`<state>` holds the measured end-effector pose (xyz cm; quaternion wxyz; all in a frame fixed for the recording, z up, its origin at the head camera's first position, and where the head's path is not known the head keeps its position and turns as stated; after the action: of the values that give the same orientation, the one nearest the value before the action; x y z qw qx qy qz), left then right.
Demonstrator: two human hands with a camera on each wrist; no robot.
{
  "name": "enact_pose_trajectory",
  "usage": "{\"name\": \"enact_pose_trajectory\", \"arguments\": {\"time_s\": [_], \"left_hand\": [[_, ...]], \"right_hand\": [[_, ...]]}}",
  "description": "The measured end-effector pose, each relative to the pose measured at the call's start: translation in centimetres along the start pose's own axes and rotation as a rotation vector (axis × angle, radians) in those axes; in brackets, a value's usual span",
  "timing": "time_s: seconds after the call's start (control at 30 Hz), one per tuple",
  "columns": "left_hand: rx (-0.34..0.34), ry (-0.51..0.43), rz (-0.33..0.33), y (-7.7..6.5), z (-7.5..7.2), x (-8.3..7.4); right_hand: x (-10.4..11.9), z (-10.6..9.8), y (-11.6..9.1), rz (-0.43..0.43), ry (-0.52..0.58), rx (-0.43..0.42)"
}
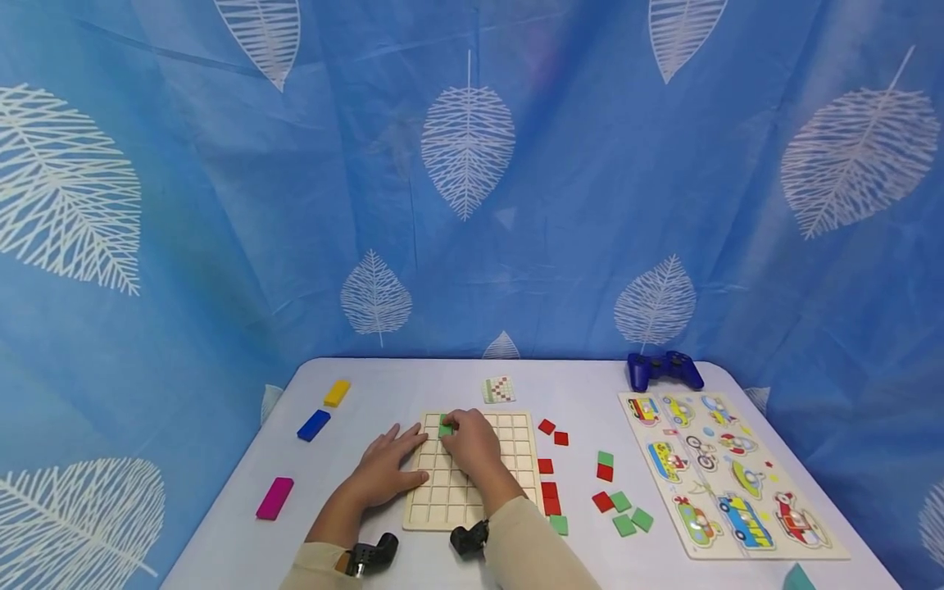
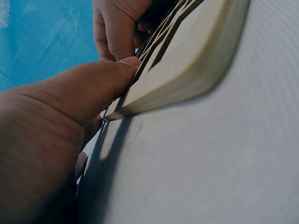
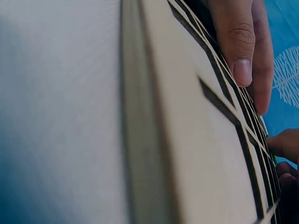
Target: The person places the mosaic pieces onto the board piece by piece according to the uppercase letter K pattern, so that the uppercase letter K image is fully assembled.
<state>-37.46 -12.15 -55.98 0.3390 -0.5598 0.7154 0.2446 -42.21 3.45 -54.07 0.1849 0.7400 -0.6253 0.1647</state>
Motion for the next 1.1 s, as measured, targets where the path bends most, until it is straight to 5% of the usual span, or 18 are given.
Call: {"name": "enact_pose_trajectory", "arguments": {"time_s": [0.43,0.7,0.83,1.1], "left_hand": [[-0.008,0.007,-0.019,0.3,0.2,0.4],[-0.004,0.015,-0.019,0.2,0.2,0.3],[-0.007,0.001,-0.021,0.3,0.2,0.3],[-0.006,-0.012,-0.011,0.3,0.2,0.4]], "right_hand": [[-0.5,-0.3,0.0,0.021,0.004,-0.040],[-0.8,-0.5,-0.6,-0.045,0.198,0.087],[-2.0,-2.2,-1.5,-0.048,0.258,0.087],[-6.7,-7.4,-3.8,0.003,0.152,-0.035]]}}
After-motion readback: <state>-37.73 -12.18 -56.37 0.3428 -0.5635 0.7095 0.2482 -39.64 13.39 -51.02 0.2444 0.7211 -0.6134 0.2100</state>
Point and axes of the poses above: each hand's wrist, its own y-axis towards the middle knuckle, its own z-axis out of the palm, x = y × z, the point moved 10 cm from there along y, towards the middle knuckle, and after that the axes turned 15 degrees about -y, right-handed, at the moved point
